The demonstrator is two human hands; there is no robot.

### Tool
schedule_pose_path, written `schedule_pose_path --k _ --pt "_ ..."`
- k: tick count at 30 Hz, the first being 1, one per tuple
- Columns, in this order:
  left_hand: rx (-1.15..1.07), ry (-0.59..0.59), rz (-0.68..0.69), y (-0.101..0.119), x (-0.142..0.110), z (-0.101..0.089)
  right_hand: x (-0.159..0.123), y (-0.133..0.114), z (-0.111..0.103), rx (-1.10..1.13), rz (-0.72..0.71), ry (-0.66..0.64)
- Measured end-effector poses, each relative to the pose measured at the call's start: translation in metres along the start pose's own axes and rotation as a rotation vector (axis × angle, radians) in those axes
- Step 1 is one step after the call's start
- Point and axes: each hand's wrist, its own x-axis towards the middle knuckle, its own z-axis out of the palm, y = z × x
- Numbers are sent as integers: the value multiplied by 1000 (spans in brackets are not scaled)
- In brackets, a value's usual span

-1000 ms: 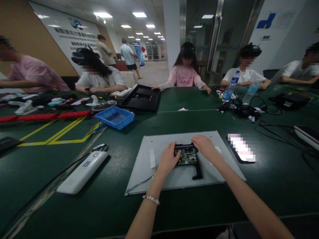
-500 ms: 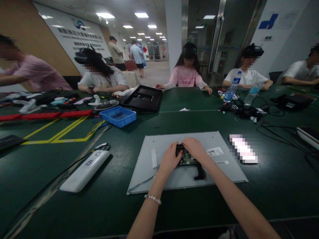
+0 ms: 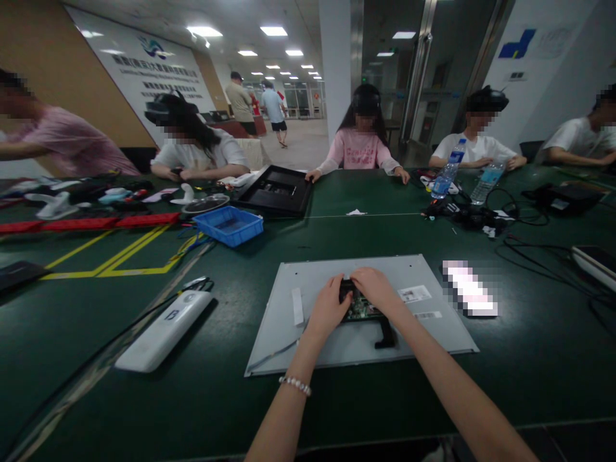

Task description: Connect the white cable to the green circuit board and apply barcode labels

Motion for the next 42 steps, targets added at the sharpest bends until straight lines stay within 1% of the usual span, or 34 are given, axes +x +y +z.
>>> schedule_pose_path --k 13,28,32,39,42 --pt "19 17 16 -2 -1 1 -2 0 1 12 -3 20" --pt "8 16 38 -4 0 3 -2 -3 0 36 17 1" --pt "20 17 23 -3 0 4 -1 -3 1 58 19 -16" --pt "25 18 21 -1 0 2 -1 -3 4 69 26 27" --pt "36 -1 7 0 0 0 -5 1 -1 95 35 92"
